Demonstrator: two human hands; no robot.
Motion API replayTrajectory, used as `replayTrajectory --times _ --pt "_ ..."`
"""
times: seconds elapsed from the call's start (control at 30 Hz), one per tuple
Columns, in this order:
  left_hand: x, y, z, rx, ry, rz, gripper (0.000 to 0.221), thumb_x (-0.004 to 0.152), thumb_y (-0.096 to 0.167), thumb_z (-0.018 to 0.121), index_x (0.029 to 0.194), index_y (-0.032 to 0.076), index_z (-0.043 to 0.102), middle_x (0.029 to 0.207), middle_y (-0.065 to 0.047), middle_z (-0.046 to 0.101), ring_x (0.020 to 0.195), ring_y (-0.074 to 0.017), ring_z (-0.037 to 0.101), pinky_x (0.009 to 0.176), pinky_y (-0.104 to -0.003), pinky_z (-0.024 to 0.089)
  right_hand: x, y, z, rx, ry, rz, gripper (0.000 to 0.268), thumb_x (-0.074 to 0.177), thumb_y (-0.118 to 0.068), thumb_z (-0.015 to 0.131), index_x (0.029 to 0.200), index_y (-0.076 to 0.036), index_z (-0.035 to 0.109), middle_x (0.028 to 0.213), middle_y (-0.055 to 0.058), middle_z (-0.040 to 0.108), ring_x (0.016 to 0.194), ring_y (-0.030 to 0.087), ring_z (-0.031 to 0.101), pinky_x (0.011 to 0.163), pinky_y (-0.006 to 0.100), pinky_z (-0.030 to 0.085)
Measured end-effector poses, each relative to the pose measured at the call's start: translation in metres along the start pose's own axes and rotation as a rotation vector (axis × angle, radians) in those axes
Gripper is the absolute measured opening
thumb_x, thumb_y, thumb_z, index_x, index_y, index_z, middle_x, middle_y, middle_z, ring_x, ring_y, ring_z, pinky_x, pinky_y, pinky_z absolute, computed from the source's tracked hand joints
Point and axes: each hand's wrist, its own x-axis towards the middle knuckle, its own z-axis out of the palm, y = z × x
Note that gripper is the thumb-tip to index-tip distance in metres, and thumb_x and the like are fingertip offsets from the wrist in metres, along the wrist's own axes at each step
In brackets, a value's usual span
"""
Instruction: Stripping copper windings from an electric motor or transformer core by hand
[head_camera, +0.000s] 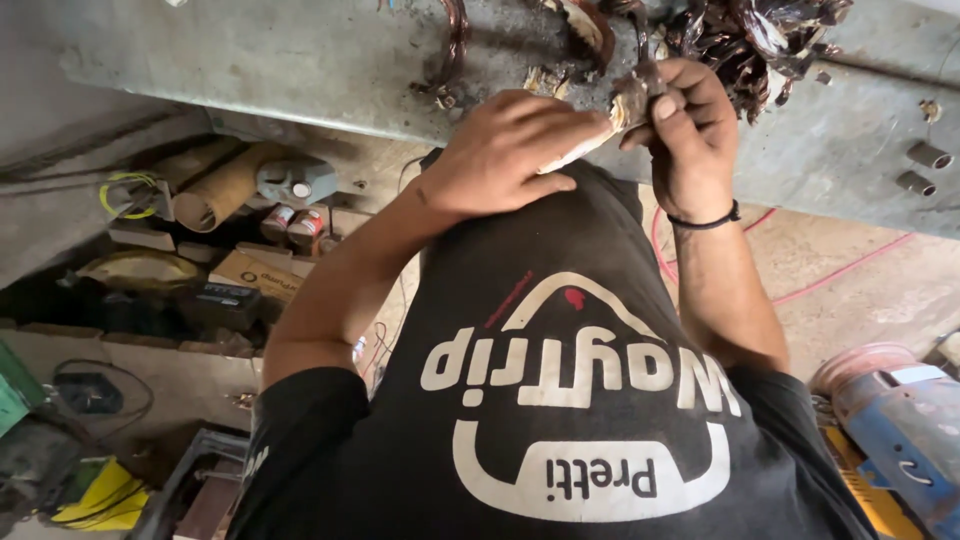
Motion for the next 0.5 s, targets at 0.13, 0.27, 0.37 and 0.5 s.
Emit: replayTrajectory --times 0.13,0.27,0.37,0.5 --pt "0.006 0.006 -0.018 -0.334 0.012 -0.321 0.039 0.105 0.033 0.071 0.135 0.009 0.061 0.128 -0.012 0.072 0.111 -0.0296 0.073 0.095 -0.043 0.060 0.001 -0.002 0.009 -0.174 0.052 -0.172 0.028 0.106 -0.024 0.064 0.120 -0.002 0.053 0.105 0.015 0.060 0.084 0.022 0.060 0.064 0.032 0.061" --pt "0.015 0.007 -0.006 -0.256 -0.006 -0.404 0.031 0.100 0.032 0.073 0.124 0.013 0.069 0.117 -0.006 0.077 0.101 -0.0258 0.075 0.086 -0.041 0.059 0.006 -0.014 0.028 -0.341 -0.135 -0.373 0.021 0.113 -0.019 0.059 0.113 0.000 0.050 0.096 0.020 0.062 0.068 0.023 0.063 0.060 0.031 0.056" --pt "0.018 0.009 0.002 -0.263 0.082 -0.526 0.019 0.090 0.022 0.082 0.096 0.015 0.066 0.095 0.003 0.076 0.083 -0.0198 0.073 0.065 -0.036 0.054 0.002 -0.015 0.037 -0.381 -0.117 -0.320 0.024 0.111 -0.020 0.059 0.111 0.002 0.051 0.100 0.020 0.061 0.070 0.025 0.066 0.063 0.032 0.053" --pt "0.016 0.005 0.005 -0.086 -0.024 -0.344 0.020 0.099 0.022 0.072 0.091 0.009 0.059 0.086 -0.007 0.068 0.078 -0.0250 0.065 0.066 -0.040 0.053 0.000 -0.016 0.039 -0.514 -0.097 -0.311 0.014 0.111 -0.012 0.060 0.112 0.002 0.058 0.094 0.015 0.063 0.069 0.021 0.061 0.065 0.034 0.050"
